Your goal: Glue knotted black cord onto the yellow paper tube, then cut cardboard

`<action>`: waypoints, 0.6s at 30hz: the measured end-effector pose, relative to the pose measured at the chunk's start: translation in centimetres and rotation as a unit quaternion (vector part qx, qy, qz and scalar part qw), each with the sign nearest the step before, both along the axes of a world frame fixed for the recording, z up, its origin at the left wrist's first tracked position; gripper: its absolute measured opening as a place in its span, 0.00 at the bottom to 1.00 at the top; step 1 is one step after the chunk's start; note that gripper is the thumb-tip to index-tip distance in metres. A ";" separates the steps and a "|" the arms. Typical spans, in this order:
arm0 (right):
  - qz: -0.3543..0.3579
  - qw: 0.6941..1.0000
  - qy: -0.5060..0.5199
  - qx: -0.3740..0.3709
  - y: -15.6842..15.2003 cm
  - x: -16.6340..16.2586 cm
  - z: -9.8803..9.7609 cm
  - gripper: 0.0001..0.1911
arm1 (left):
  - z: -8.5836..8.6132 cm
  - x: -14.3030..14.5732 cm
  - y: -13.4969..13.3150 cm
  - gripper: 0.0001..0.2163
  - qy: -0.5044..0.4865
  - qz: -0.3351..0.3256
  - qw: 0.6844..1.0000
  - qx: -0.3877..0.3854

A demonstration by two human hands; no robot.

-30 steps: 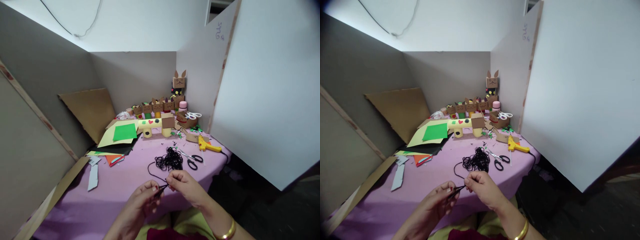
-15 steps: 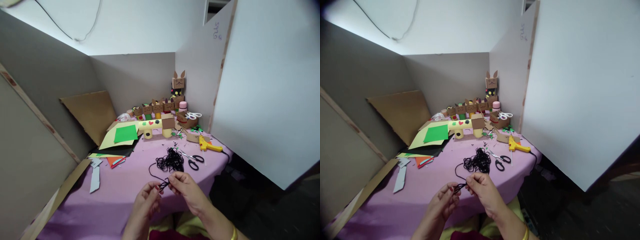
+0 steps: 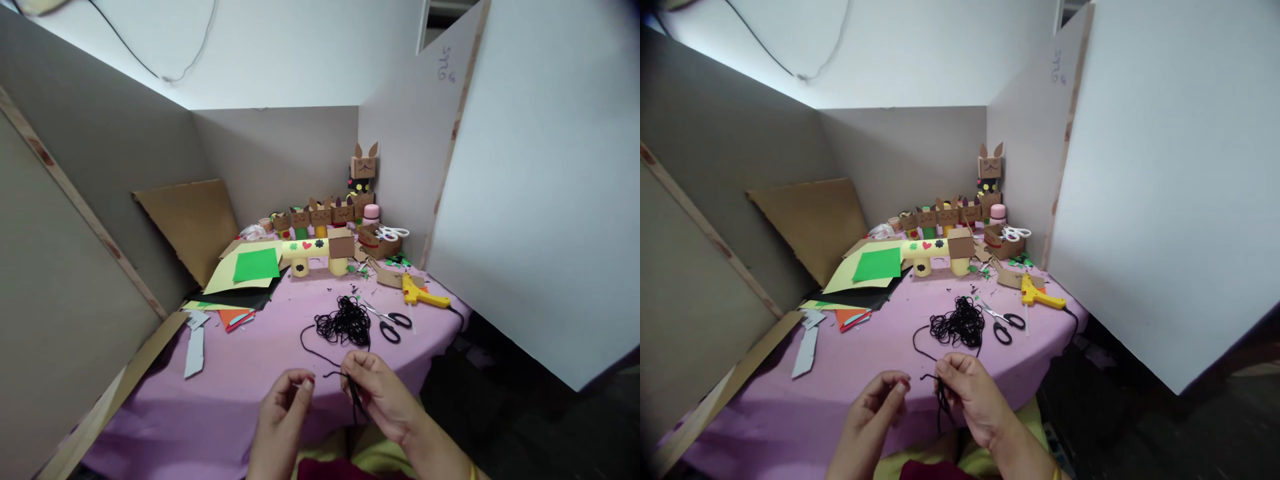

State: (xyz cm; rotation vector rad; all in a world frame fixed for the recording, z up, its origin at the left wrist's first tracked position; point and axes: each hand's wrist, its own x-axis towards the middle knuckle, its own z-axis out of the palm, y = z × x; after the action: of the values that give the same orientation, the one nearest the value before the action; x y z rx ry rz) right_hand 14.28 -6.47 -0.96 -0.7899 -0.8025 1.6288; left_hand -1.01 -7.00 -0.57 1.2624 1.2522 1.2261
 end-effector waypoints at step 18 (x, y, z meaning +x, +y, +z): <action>-0.091 0.871 -0.398 0.275 -1.1 -0.1 1.5 0.18 | 1.4 -0.1 -0.6 0.06 0.329 -0.110 0.896 0.277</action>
State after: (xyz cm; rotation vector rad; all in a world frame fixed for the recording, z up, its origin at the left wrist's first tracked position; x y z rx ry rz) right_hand 14.14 -7.54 0.51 -1.0761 -1.6264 0.7817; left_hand -1.09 -7.57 0.82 2.3149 1.1898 1.0513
